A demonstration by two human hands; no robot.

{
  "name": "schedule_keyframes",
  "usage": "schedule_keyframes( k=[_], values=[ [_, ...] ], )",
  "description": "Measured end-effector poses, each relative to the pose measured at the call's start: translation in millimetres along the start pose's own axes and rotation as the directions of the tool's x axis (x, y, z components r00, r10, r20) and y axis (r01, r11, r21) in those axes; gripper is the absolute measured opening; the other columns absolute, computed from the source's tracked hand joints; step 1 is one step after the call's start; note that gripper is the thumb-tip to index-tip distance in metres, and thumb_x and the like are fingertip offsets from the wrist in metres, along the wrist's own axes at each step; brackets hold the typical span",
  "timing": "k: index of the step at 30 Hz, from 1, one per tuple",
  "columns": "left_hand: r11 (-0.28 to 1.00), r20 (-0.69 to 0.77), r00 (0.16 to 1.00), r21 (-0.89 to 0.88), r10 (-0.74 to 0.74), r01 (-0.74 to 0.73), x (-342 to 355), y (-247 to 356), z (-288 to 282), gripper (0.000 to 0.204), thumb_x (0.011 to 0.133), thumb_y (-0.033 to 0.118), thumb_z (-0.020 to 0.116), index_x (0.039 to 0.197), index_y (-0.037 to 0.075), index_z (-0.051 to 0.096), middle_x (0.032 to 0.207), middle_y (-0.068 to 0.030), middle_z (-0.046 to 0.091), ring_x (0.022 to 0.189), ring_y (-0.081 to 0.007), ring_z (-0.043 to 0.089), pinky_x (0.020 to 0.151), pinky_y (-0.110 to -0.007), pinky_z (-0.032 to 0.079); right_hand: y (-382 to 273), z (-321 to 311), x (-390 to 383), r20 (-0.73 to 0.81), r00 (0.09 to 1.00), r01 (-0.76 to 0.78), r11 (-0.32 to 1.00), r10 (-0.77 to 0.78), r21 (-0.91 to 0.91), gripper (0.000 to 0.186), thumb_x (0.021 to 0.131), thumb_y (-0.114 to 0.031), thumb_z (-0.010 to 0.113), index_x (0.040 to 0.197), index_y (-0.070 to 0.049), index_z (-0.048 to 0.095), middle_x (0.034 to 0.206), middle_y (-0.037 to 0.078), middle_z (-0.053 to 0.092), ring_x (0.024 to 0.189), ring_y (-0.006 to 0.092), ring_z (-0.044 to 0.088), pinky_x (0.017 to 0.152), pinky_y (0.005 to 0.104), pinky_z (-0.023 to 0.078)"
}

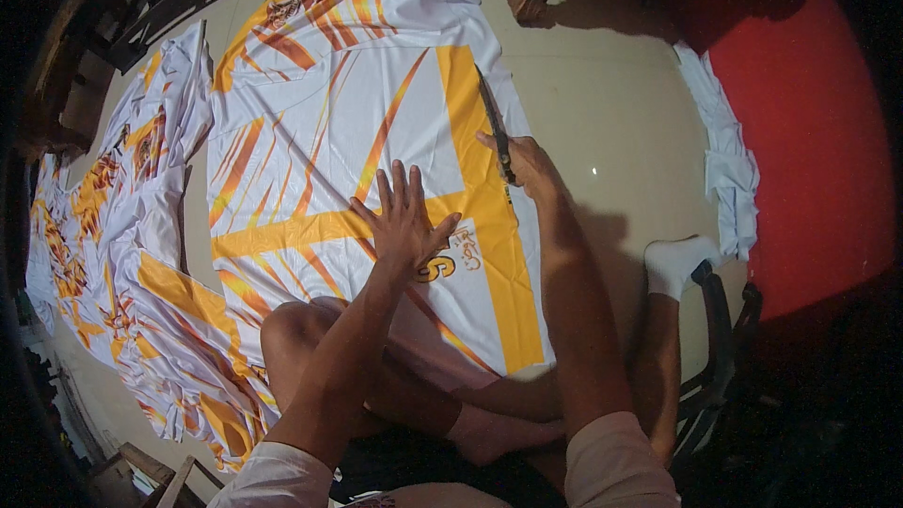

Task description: The person sits on the floor and uses scissors to cut a large piece of white and yellow patterned fabric. They repeatedly smooth the fabric with their hands, make cuts along the material, and flip the fabric over to work on different sections.

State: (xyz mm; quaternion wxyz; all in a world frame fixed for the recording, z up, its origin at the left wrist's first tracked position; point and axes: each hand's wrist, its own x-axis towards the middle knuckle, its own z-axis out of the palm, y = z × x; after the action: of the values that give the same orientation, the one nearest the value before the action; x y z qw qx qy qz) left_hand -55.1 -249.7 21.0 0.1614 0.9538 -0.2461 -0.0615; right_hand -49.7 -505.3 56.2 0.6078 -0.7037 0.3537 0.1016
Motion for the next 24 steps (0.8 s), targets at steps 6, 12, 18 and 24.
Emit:
schedule_keyframes(
  k=[6,12,18,24],
  values=[
    [1.000,0.002,1.000,-0.006,-0.007,0.007,0,-1,-1,0.112,0.086,0.082,0.046,0.163,0.006,0.021,0.171,-0.0179,0.010,0.158,-0.0411,0.003,0.108,-0.083,-0.010,-13,2,-5,0.037,0.999,-0.033,0.999,0.032,0.040,0.054,0.083,-0.059,0.079,0.065,-0.020,0.047,0.055,-0.005,0.043,0.044,0.0086,0.039,0.042,0.0279,0.029],
    [1.000,0.008,1.000,0.003,-0.004,0.004,1,1,-1,0.112,0.085,0.083,0.045,0.163,0.006,0.021,0.171,-0.0176,0.009,0.158,-0.0406,0.001,0.108,-0.083,-0.009,-29,0,-2,0.036,0.998,-0.063,0.995,0.060,0.074,0.053,0.083,-0.059,0.079,0.067,-0.021,0.047,0.055,-0.006,0.043,0.043,0.0084,0.039,0.040,0.0265,0.028],
    [1.000,-0.012,1.000,0.002,-0.004,0.004,-1,-2,0,0.111,0.086,0.082,0.046,0.162,0.005,0.023,0.171,-0.0183,0.010,0.158,-0.0409,0.002,0.108,-0.084,-0.007,-28,1,7,0.031,0.999,-0.012,0.999,0.010,0.044,0.053,0.082,-0.057,0.081,0.065,-0.020,0.047,0.054,-0.006,0.043,0.041,0.0076,0.039,0.039,0.0259,0.027],
    [1.000,-0.003,1.000,-0.001,0.002,-0.002,0,0,0,0.109,0.087,0.081,0.046,0.161,0.004,0.024,0.171,-0.0191,0.010,0.158,-0.0413,0.003,0.108,-0.084,-0.007,-16,-2,13,0.040,0.998,0.051,0.999,-0.052,0.014,0.047,0.087,-0.052,0.079,0.070,-0.020,0.050,0.057,-0.008,0.046,0.042,0.0033,0.039,0.038,0.0211,0.027]
  ],
)
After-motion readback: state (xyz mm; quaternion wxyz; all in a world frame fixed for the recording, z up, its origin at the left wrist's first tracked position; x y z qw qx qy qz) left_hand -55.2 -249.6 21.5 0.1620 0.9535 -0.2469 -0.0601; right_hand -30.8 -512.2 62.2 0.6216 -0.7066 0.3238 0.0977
